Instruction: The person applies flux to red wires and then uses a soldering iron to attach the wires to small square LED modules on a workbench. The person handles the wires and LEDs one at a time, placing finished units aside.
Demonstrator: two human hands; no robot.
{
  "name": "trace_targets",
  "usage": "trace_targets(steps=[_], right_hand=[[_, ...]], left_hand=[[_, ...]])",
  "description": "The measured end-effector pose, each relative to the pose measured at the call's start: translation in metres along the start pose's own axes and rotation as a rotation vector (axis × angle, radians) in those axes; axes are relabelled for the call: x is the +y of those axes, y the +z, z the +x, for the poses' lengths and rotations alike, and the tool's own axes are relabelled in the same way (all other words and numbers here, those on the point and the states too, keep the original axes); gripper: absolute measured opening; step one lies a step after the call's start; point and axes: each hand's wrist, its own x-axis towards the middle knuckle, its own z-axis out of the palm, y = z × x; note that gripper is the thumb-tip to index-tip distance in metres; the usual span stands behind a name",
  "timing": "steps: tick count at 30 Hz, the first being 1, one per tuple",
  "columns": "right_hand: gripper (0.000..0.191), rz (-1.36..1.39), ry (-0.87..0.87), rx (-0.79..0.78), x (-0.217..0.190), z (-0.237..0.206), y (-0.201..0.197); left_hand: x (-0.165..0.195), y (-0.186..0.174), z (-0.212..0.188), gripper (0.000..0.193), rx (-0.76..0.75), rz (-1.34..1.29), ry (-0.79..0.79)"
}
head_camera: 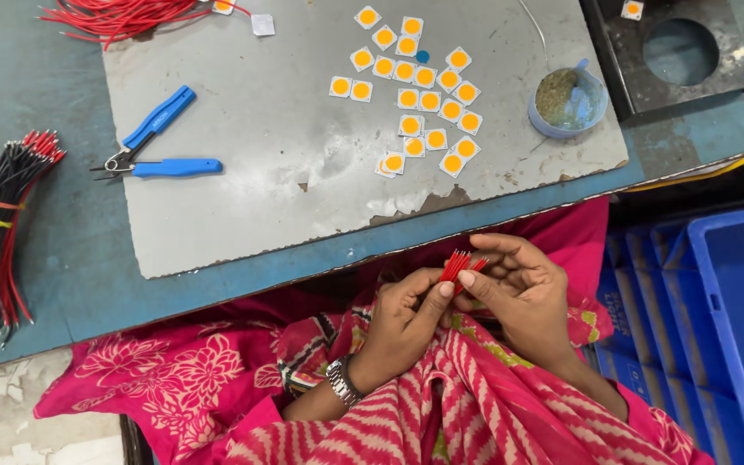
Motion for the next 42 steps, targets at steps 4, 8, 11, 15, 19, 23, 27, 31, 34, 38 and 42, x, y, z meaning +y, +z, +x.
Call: trace_targets(steps=[4,8,11,15,19,23,27,31,34,38,42], right_hand=[[0.039,-0.026,-0.005,0.043,0.007,0.004,-0.001],[0.039,-0.025,0.025,0.043,0.000,0.002,-0.006],[0.040,-0.041,0.039,0.030,-0.001,0.002,-0.005],[0.036,-0.027,0.014,0.000,-0.002,0.005,-0.007],[0.036,0.063,-0.016,0.002,0.000,0.005,-0.006],[0.037,0.015,0.000,0.085,0.000,0.005,-0.006],[0.042,-0.069,0.014,0.080,0.001,0.001,-0.006],[0.049,-0.038,-0.082,0.025,0.010,-0.006,-0.003],[0.048,-0.107,-0.213,0.000,0.019,-0.011,-0.003],[0.042,-0.156,-0.312,-0.023,0.027,-0.015,-0.003],[0.040,-0.098,-0.263,-0.018,0.027,-0.018,0.002]], left_hand=[[-0.003,-0.003,0.004,0.027,0.007,0.012,0.002],[-0.001,0.003,0.003,0.026,0.008,0.027,0.023],[0.001,0.002,0.001,0.026,0.007,0.037,0.030],[0.002,0.003,0.002,0.026,0.018,0.045,0.022],[0.003,0.003,0.005,0.027,0.005,0.027,0.024],[0.002,0.003,0.006,0.027,-0.003,0.030,0.014],[0.004,0.004,0.002,0.027,0.011,0.030,0.021],[0.006,0.005,-0.001,0.028,0.022,0.033,-0.057],[0.006,0.006,-0.004,0.028,0.027,0.035,-0.010],[0.005,0.005,-0.007,0.028,0.033,0.066,-0.019],[0.005,0.004,-0.011,0.027,0.045,0.094,-0.032]])
